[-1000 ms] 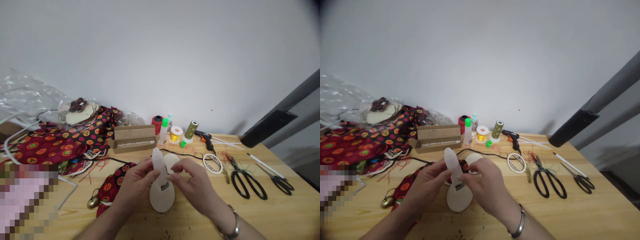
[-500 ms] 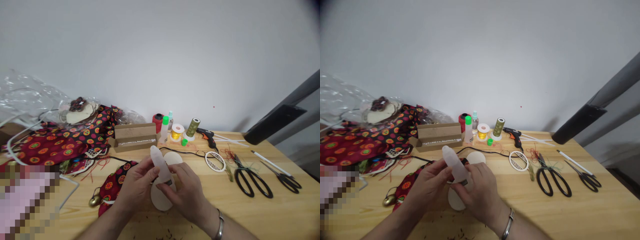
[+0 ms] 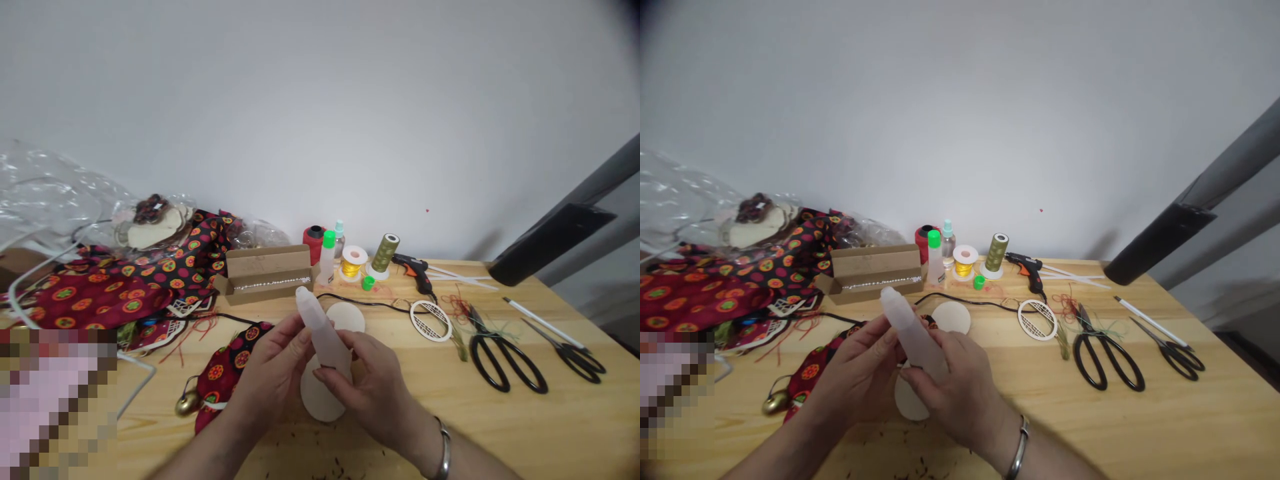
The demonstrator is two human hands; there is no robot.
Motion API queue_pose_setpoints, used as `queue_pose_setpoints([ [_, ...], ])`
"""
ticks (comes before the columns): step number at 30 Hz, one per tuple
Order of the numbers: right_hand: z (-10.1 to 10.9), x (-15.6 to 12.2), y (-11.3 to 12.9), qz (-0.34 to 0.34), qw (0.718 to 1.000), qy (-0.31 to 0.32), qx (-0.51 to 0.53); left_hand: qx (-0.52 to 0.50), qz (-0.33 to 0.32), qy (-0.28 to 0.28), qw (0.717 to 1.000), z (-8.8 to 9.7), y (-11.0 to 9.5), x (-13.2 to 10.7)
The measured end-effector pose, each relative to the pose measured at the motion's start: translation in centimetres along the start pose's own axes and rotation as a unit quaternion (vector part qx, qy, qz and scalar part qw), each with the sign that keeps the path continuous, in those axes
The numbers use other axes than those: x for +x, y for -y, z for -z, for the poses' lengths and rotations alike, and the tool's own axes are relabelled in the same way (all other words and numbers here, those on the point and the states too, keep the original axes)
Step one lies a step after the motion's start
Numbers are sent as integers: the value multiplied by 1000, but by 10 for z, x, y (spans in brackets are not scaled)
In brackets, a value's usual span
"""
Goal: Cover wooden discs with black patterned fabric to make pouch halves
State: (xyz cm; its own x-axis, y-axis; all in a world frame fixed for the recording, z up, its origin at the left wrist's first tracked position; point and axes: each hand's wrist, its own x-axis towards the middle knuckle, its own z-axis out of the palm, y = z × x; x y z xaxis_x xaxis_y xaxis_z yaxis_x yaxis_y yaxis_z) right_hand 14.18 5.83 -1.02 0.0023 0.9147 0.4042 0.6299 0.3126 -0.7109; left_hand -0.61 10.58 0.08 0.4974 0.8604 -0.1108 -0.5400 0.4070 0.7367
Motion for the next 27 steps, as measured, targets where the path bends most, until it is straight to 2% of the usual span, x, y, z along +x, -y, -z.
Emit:
queue_pose_setpoints([
  [3,2,1,0,-35,999,4,37,58,-10,-6,998,3,0,0],
  [5,5,3,-2,-54,996,-7,65,134,-29,-38,990,6,-2,2],
  [7,11,6,-5,-66,991,-32,108,268,-53,-89,958,9,-5,3],
  [8,14,8,-7,-70,987,-49,138,356,-64,-108,926,9,-7,4],
  [10,21,13,-10,-73,972,-84,207,532,-71,-108,837,8,-9,3],
  [13,30,20,-12,-76,951,-123,275,708,-55,-46,702,5,-8,-2],
  [14,32,21,-13,-77,947,-129,283,740,-49,-27,671,4,-7,-4],
  [16,35,22,-15,-78,943,-132,296,776,-44,4,630,3,-3,-7],
  [18,35,21,-18,-81,936,-124,318,791,-44,22,609,4,-1,-9],
  [21,33,19,-22,-87,922,-106,361,803,-31,37,594,6,2,-9],
  [27,33,19,-22,-85,900,-79,420,791,-12,53,609,3,3,-9],
])
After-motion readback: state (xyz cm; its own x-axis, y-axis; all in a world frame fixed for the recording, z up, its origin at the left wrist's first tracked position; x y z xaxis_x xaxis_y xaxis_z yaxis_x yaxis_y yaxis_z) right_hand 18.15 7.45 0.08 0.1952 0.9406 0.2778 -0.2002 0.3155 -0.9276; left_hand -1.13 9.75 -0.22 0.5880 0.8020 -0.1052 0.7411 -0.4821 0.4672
